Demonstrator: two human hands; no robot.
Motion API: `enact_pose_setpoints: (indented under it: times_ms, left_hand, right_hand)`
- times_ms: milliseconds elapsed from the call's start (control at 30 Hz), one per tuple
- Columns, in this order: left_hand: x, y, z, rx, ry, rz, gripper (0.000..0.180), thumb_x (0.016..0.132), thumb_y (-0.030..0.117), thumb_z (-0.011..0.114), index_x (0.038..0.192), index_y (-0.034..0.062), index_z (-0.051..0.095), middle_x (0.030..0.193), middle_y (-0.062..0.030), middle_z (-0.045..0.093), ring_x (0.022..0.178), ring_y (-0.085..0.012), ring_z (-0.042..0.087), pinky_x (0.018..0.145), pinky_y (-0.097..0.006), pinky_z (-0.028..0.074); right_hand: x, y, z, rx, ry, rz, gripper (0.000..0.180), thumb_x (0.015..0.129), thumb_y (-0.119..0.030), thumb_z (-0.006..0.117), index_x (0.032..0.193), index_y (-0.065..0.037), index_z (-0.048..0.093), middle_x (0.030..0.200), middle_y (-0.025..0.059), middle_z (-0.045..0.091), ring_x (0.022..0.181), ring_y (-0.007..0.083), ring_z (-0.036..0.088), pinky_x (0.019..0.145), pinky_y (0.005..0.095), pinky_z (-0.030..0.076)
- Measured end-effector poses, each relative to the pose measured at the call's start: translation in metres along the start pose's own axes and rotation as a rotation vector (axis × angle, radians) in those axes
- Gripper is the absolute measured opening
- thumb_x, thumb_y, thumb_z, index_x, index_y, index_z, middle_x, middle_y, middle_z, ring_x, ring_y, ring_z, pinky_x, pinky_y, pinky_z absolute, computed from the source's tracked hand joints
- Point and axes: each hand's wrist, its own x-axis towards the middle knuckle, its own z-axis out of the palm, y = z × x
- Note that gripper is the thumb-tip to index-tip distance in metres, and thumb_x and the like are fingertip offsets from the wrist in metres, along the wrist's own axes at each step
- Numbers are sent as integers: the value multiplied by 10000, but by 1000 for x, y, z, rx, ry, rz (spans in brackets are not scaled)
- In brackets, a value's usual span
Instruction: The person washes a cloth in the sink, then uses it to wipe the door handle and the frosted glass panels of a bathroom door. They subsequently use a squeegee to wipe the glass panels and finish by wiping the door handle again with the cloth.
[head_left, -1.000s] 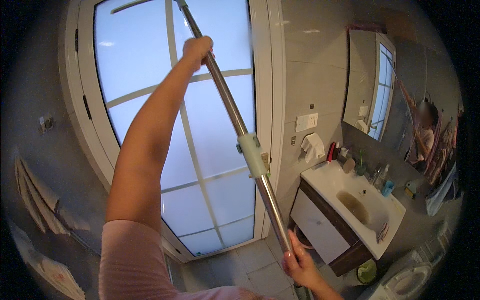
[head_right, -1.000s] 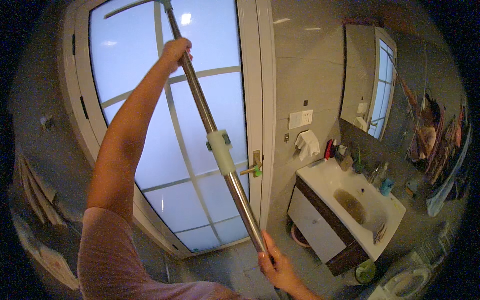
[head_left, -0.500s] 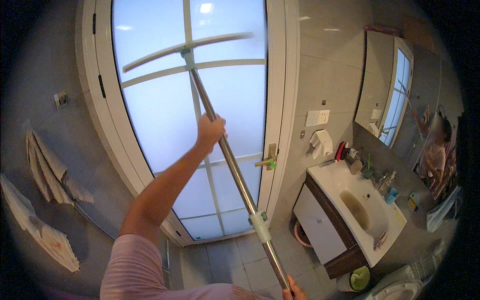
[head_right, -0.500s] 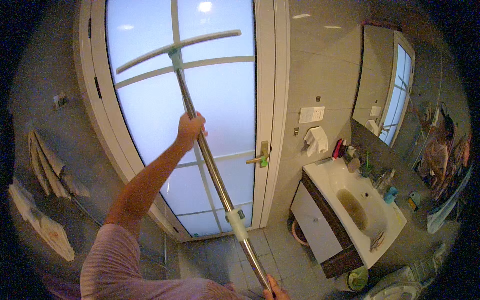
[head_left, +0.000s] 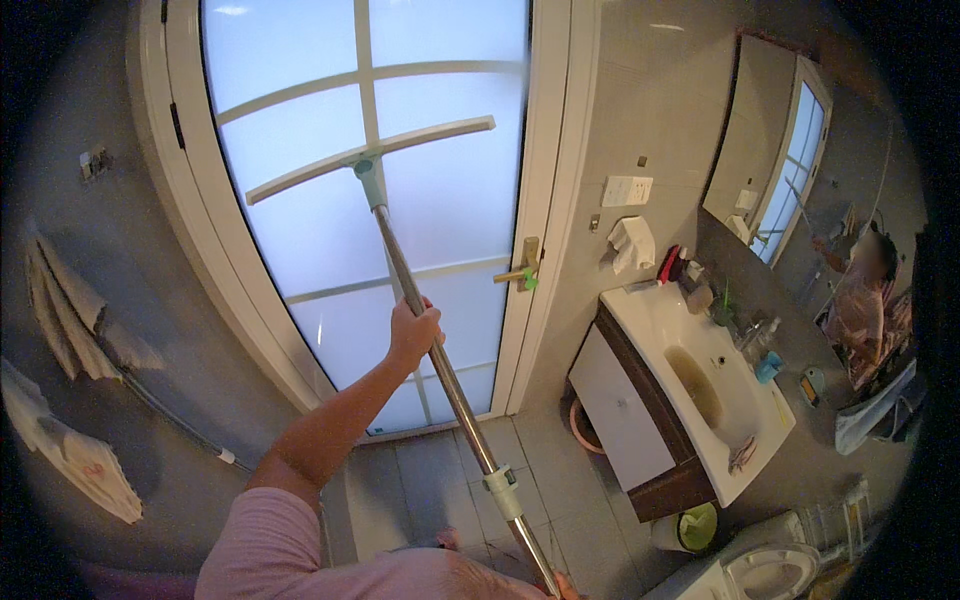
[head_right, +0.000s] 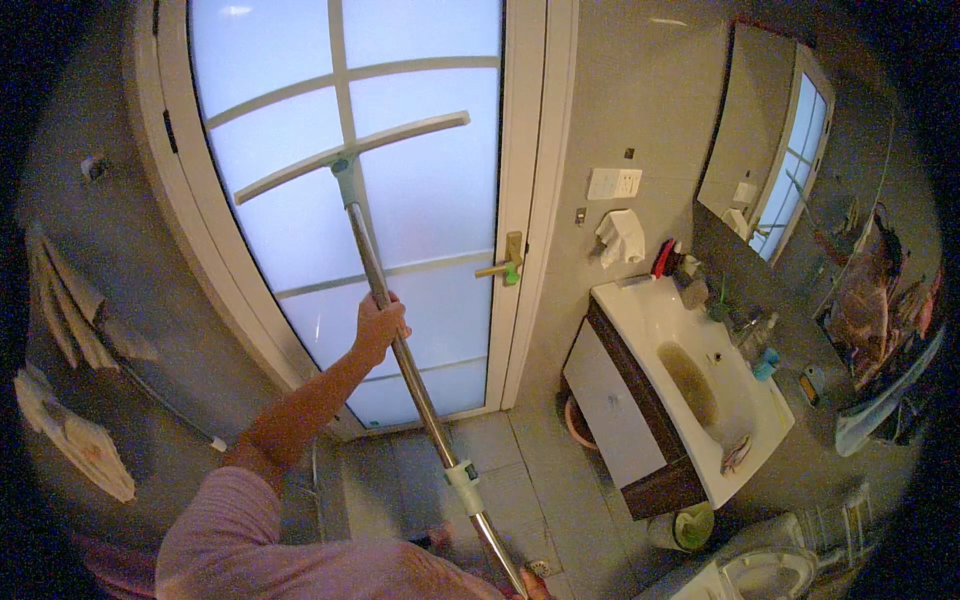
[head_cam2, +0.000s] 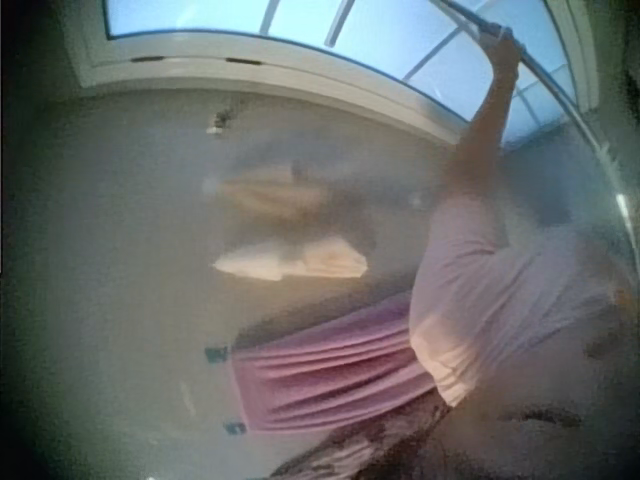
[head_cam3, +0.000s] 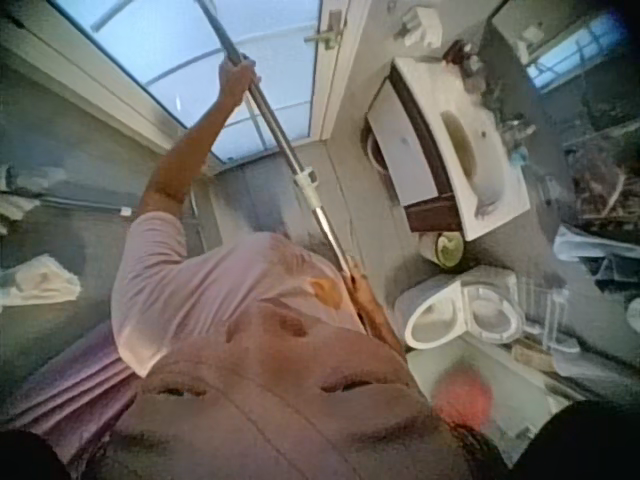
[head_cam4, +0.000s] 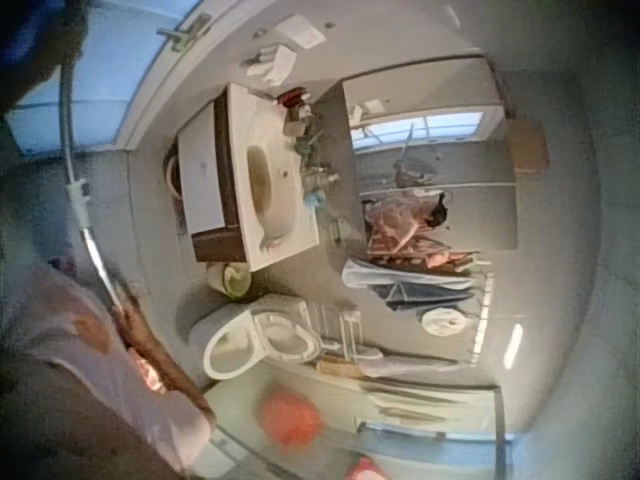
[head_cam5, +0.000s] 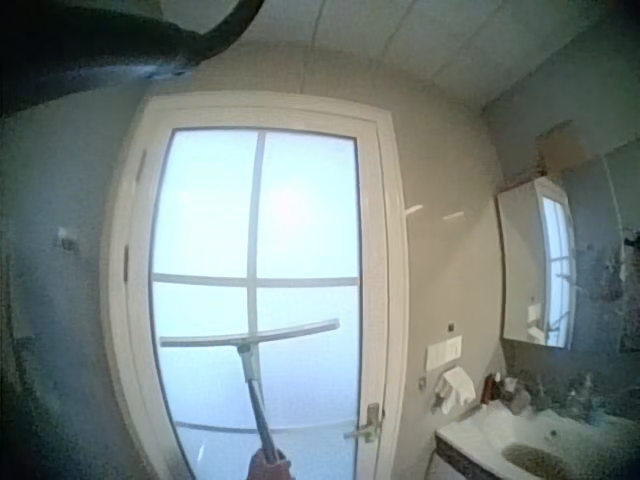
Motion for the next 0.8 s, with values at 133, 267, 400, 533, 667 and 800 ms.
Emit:
enact_pose_setpoints:
  times_ms: [133, 267, 400, 533, 667, 800]
  left_hand:
    - [-20, -47, -8, 30, 5, -66, 98, 673, -5, 467, 739, 18, 398, 547, -67, 442, 396, -175, 483, 371, -325, 407]
    - [-33, -71, -7, -11, 60, -153, 110, 675, -4, 473, 751, 22, 398, 545, -67, 438, 389, -180, 473, 378, -326, 407]
    - [-38, -80, -5, 19, 68, -185, 122, 680, -1, 480, 767, 19, 398, 551, -66, 428, 400, -178, 465, 371, -321, 401]
    - [-55, -118, -10, 48, 122, -275, 121, 688, 8, 481, 782, 9, 405, 566, -71, 439, 415, -176, 471, 359, -312, 393]
    - [-72, -190, -19, 26, 140, -386, 119, 697, 14, 481, 791, 0, 410, 583, -71, 447, 418, -175, 468, 361, -311, 399]
    - [-71, -212, -15, 26, 151, -375, 107, 703, 18, 478, 786, -7, 415, 591, -77, 455, 417, -174, 469, 362, -316, 401]
  right_hand:
    - [-20, -11, -13, -55, -156, 175, 275, 863, -252, 462, 1017, -32, 521, 712, 163, 555, 625, 220, 516, 560, 380, 424]
    - [-25, -5, -10, -102, -190, 179, 294, 864, -263, 455, 1050, -42, 510, 698, 174, 560, 601, 239, 529, 537, 388, 424]
    - [-21, 6, -5, -97, -182, 163, 302, 865, -272, 450, 1063, -50, 501, 692, 179, 558, 592, 252, 529, 527, 394, 421]
    - [-20, 18, -4, -103, -182, 151, 310, 865, -280, 444, 1076, -57, 493, 685, 185, 556, 583, 264, 528, 517, 399, 418]
    - [-18, 35, -4, -108, -189, 170, 319, 866, -288, 439, 1090, -65, 485, 679, 191, 554, 574, 277, 527, 506, 404, 415]
    - [-21, 52, -1, -110, -195, 205, 328, 866, -296, 434, 1103, -73, 477, 672, 196, 552, 565, 290, 527, 496, 409, 412]
